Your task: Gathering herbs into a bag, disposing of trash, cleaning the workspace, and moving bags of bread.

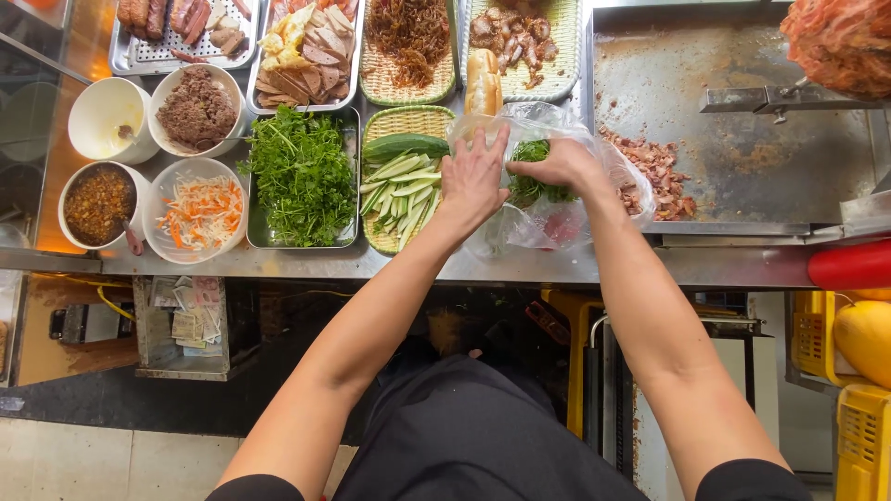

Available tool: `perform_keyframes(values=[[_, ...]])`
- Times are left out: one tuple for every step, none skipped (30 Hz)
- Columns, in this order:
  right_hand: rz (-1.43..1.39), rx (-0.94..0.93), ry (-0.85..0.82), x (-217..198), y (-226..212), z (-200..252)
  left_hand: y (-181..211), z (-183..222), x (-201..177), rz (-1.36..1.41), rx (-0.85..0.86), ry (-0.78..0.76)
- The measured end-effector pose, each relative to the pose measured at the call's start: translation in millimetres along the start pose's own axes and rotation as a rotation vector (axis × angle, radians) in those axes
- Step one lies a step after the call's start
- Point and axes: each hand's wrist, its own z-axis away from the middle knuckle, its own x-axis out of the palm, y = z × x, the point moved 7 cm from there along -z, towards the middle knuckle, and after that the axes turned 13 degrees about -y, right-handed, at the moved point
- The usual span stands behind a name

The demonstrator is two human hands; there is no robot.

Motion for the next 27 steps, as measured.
perform_keyframes(values=[[0.0, 0.0, 0.001, 3, 7, -7, 0, -1, 1, 0.0, 0.001, 0.001], [0.056, -0.004, 0.07, 2, 13, -12, 1, -1, 1, 0.029, 0.024, 0.013], [0.112, -0.008, 0.14, 1, 18, -18, 2, -2, 0, 0.057, 0.048, 0.024], [0.112, -0.01, 0.141, 0, 23, -23, 0, -6, 4, 0.056, 0.047, 0.027], [0.106, -0.006, 0.141, -1, 28, -29, 0, -10, 8, 0.051, 0.08, 0.04], [0.1, 0.0, 0.141, -2, 35, -33, 1, -13, 12, 0.047, 0.114, 0.052], [0.101, 0.001, 0.141, -4, 36, -29, 2, -16, 12, 0.048, 0.115, 0.053], [0.051, -0.006, 0.109, -5, 38, -26, 4, -18, 13, 0.055, 0.136, 0.051], [0.001, -0.013, 0.077, -5, 40, -22, 6, -21, 14, 0.062, 0.158, 0.05], [0.002, -0.014, 0.076, -7, 37, -12, 7, -17, 7, 0.063, 0.156, 0.05], [-0.139, -0.097, 0.059, -9, 32, -1, 8, -14, 2, 0.067, 0.154, 0.022], [-0.281, -0.176, 0.041, -10, 28, 11, 10, -10, -2, 0.071, 0.154, -0.006], [-0.281, -0.174, 0.04, -13, 24, 21, 4, -19, 8, 0.073, 0.154, -0.008], [-0.322, -0.203, 0.017, -16, 19, 31, 0, -28, 19, 0.004, 0.15, -0.016], [-0.364, -0.233, -0.005, -20, 15, 42, -3, -37, 30, -0.065, 0.146, -0.024], [-0.364, -0.232, -0.003, -25, 6, 54, -4, -35, 26, -0.064, 0.147, -0.024], [-0.322, -0.172, -0.006, -29, 1, 66, -5, -32, 22, -0.128, 0.146, -0.014], [-0.282, -0.112, -0.01, -32, -4, 77, -6, -28, 19, -0.193, 0.143, -0.006], [-0.282, -0.113, -0.01, -30, 4, 71, -7, -26, 19, -0.193, 0.142, -0.006], [-0.373, -0.133, -0.041, -26, 11, 64, -9, -25, 17, -0.199, 0.127, 0.002], [-0.465, -0.154, -0.071, -22, 18, 58, -11, -24, 15, -0.205, 0.112, 0.01], [-0.464, -0.155, -0.073, -21, 20, 57, -9, -19, 9, -0.204, 0.11, 0.01], [-0.561, -0.251, -0.118, -19, 17, 56, -7, -15, 4, -0.136, 0.127, -0.012], [-0.655, -0.347, -0.163, -19, 13, 56, -4, -12, -1, -0.067, 0.144, -0.03], [-0.651, -0.349, -0.163, -23, 7, 64, -3, -9, -10, -0.065, 0.142, -0.026], [-0.625, -0.359, -0.17, -26, -1, 73, -1, -6, -18, 0.015, 0.17, -0.03], [-0.599, -0.37, -0.177, -29, -8, 81, 1, -3, -27, 0.094, 0.198, -0.033]])
